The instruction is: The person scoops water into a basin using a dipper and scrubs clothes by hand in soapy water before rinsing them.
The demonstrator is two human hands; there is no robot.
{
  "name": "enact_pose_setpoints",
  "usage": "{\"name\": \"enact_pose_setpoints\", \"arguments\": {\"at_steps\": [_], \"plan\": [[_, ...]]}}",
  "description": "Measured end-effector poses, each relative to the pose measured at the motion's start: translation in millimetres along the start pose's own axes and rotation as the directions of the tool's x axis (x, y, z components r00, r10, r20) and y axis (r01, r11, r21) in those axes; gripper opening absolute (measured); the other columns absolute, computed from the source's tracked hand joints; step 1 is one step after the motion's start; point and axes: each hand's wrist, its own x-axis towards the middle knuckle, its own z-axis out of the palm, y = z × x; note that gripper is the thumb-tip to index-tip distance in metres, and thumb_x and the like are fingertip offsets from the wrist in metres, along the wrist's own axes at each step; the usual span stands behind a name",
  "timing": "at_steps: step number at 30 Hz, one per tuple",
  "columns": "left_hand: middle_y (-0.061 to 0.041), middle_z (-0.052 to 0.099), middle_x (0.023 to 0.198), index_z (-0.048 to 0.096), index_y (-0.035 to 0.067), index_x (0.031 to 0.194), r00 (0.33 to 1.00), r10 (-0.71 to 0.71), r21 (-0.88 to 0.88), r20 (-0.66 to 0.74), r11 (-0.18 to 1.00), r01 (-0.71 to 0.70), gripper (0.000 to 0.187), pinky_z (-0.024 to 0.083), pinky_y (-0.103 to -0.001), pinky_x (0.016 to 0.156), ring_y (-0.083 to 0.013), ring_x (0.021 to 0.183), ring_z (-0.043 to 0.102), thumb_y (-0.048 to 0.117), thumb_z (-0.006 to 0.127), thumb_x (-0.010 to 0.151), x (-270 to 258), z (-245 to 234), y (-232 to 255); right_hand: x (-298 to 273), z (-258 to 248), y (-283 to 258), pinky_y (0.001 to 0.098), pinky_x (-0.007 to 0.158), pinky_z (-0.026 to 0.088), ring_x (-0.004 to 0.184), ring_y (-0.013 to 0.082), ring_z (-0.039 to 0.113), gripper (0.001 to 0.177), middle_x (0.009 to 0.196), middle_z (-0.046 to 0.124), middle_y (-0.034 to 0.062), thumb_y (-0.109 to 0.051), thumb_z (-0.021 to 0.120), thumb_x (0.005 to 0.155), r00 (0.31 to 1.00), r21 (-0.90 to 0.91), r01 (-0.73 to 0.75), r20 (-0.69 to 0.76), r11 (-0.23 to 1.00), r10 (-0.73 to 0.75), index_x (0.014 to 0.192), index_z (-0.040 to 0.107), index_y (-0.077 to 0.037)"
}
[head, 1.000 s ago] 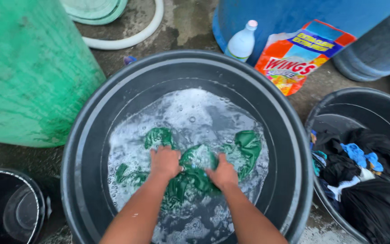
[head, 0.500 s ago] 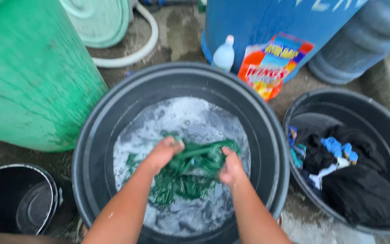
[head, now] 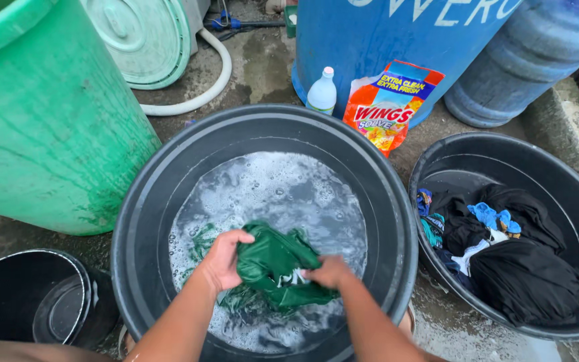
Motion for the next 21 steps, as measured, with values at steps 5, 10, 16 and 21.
{"name": "enact_pose_setpoints", "arguments": {"at_steps": [5, 10, 16, 21], "plan": [[-0.014, 0.076, 0.106, 0.067, 0.005, 0.113, 0.965, -0.013, 0.271, -0.263, 0.959, 0.086, 0.036, 0.062, -0.046, 0.087, -0.0273, 0.098, 0.074, 0.011, 0.068, 0.078, -21, 2, 0, -18, 34, -9, 0.048, 0.089, 0.058, 0.104, 0.0271, 0.071, 0.044, 0.115, 0.074, 0.0115, -0.036, 0.064, 0.095, 0.935, 0.892, -0.35, 0.315, 0.286, 0.16, 0.127, 0.063, -0.006], [-0.013, 0.078, 0.098, 0.075, 0.004, 0.109, 0.826, 0.334, 0.7, -0.455, 0.708, 0.1, 0.033, 0.059, -0.041, 0.077, -0.0243, 0.085, 0.073, 0.009, 0.075, 0.077, -9, -46, 1, -42, -7, -32, 0.0438, 0.087, 0.062, 0.099, 0.0254, 0.074, 0.045, 0.111, 0.077, 0.0114, -0.026, 0.068, 0.094, 0.955, 0.925, -0.249, 0.283, 0.286, -0.085, 0.131, 0.063, -0.001], [-0.014, 0.078, 0.09, 0.078, 0.008, 0.1, 0.522, 0.715, 0.883, -0.465, 0.335, 0.328, 0.028, 0.056, -0.042, 0.076, -0.0293, 0.083, 0.074, 0.021, 0.084, 0.076, -15, -22, 40, -54, -58, -39, 0.0412, 0.089, 0.061, 0.102, 0.0204, 0.074, 0.055, 0.117, 0.076, 0.008, -0.034, 0.073, 0.089, 0.882, 0.684, -0.335, 0.47, 0.648, -0.041, 0.137, 0.062, -0.01], [-0.016, 0.077, 0.093, 0.079, 0.017, 0.099, 0.394, 0.876, 0.898, -0.278, 0.092, 0.429, 0.023, 0.055, -0.047, 0.08, -0.0369, 0.09, 0.071, 0.029, 0.084, 0.079, -2, 42, 74, -16, -83, -32, 0.0428, 0.088, 0.06, 0.105, 0.0298, 0.076, 0.07, 0.122, 0.075, 0.0197, -0.045, 0.079, 0.087, 0.967, 0.497, -0.229, 0.217, 0.837, 0.135, 0.135, 0.062, 0.003]]}}
